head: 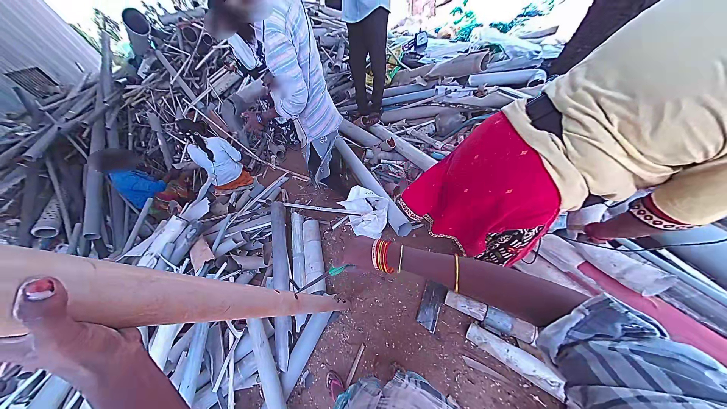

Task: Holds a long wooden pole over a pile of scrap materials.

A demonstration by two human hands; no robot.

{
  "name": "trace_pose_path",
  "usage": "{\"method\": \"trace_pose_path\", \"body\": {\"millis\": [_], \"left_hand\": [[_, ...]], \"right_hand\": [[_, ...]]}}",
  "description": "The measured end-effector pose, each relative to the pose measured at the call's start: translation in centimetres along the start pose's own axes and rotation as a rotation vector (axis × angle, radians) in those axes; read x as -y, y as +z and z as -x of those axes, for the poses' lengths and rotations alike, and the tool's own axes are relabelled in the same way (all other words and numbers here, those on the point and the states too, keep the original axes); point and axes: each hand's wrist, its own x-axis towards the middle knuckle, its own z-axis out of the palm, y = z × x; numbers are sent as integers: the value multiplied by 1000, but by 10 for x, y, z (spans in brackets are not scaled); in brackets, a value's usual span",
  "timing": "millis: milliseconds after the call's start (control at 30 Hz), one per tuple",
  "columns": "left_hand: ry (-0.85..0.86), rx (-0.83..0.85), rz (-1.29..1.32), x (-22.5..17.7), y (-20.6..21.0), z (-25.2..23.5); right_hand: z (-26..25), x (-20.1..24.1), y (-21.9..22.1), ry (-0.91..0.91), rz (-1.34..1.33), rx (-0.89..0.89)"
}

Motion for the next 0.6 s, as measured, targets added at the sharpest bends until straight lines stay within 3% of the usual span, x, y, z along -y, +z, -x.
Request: {"method": "trace_pose_path", "body": {"millis": [200,300,433,600], "left_hand": [[14,-22,-164,-37,33,24],[13,-42,-171,-43,49,31],[7,-87,-201,-51,66,34],[56,-104,-202,-50,69,31]], "right_hand": [[18,-46,25,209,-229,17],[27,-69,27,361,-618,-214],[33,-55,-17,532,-1164,-465],[-18,-70,-57,431,-1407,-666]]}}
